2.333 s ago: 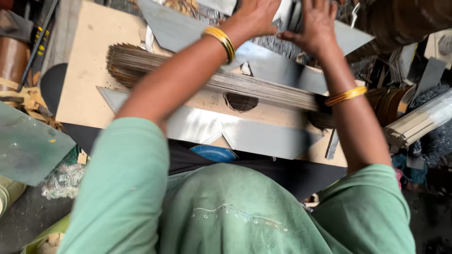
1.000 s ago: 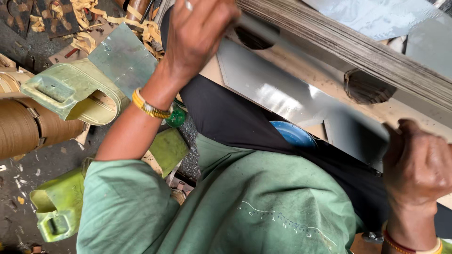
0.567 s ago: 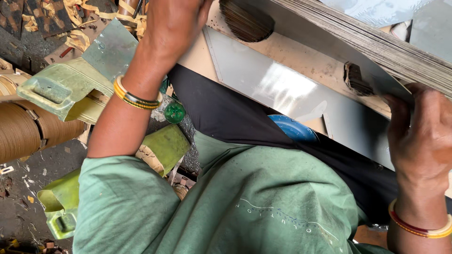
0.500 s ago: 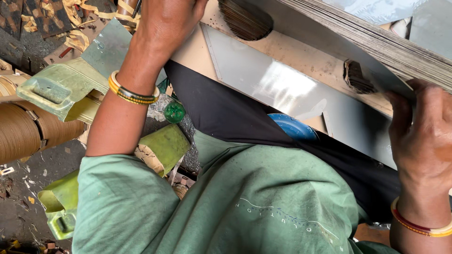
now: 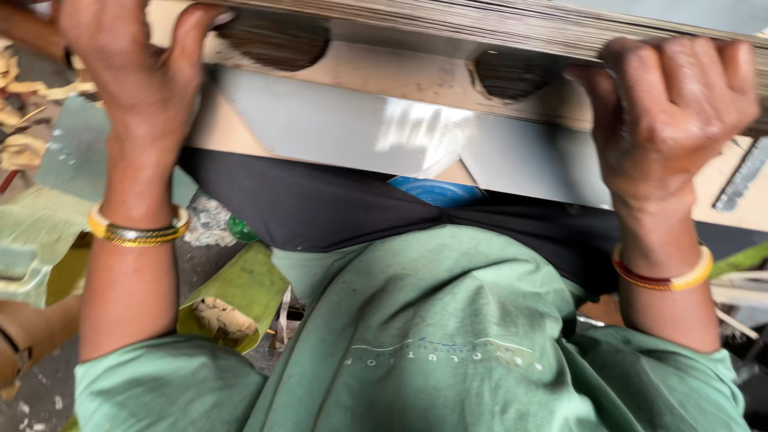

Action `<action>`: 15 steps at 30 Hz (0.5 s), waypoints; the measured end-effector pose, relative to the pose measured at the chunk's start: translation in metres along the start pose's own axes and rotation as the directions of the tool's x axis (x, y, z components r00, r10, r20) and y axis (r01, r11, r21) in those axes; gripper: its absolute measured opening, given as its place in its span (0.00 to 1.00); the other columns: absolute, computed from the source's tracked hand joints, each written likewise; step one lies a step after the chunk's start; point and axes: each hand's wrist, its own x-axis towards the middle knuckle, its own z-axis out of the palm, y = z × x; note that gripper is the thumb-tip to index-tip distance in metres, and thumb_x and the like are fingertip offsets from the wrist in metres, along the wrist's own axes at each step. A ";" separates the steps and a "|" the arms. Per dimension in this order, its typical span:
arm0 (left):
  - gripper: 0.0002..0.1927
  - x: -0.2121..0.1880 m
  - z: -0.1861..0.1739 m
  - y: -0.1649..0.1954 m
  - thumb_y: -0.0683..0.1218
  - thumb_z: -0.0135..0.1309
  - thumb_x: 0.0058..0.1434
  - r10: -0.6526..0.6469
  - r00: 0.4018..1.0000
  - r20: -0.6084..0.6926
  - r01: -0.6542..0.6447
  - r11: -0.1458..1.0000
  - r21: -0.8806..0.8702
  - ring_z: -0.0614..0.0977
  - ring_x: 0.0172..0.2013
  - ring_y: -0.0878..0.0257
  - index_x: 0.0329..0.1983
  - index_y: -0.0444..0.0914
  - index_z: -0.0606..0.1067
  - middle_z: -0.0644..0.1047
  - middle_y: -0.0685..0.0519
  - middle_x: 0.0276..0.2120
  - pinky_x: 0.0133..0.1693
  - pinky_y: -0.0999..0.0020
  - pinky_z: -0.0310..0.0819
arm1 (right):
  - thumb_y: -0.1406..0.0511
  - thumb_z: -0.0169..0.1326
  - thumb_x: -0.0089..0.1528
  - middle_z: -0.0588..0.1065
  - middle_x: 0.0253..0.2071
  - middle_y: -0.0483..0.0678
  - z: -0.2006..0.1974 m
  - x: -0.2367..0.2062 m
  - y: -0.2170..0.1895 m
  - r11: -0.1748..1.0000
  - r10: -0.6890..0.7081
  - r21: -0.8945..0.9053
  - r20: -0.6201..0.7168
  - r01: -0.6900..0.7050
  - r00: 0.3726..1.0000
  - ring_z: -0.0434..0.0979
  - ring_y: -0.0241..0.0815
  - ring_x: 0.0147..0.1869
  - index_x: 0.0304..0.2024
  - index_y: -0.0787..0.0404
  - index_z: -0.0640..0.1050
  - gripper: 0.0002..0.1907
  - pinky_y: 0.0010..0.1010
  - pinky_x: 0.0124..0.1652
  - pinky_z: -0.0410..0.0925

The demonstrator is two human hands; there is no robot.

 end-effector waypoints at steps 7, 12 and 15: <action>0.12 0.010 -0.012 0.008 0.37 0.64 0.63 -0.005 0.998 0.062 0.007 0.999 -0.043 0.72 0.43 0.50 0.44 0.34 0.71 0.72 0.48 0.42 0.50 0.60 0.63 | 0.63 0.61 0.66 0.72 0.41 0.46 -0.006 0.008 -0.005 0.999 -0.006 0.043 -0.053 0.009 0.999 0.69 0.44 0.45 0.43 0.62 0.77 0.10 0.35 0.50 0.60; 0.12 0.009 -0.011 0.015 0.33 0.62 0.61 -0.061 0.994 0.091 0.071 0.992 -0.108 0.73 0.43 0.53 0.42 0.34 0.72 0.75 0.52 0.42 0.47 0.60 0.63 | 0.66 0.62 0.67 0.72 0.44 0.46 0.000 -0.004 -0.001 0.996 0.059 0.068 -0.036 -0.057 0.998 0.69 0.45 0.49 0.45 0.60 0.77 0.08 0.35 0.49 0.60; 0.12 0.014 -0.006 0.025 0.32 0.63 0.62 -0.096 0.992 0.077 0.108 0.981 -0.162 0.73 0.43 0.53 0.42 0.33 0.72 0.74 0.50 0.41 0.46 0.60 0.64 | 0.64 0.61 0.65 0.72 0.44 0.46 0.006 -0.009 0.001 0.997 0.050 0.054 -0.067 -0.046 0.997 0.68 0.45 0.49 0.44 0.60 0.78 0.09 0.36 0.48 0.60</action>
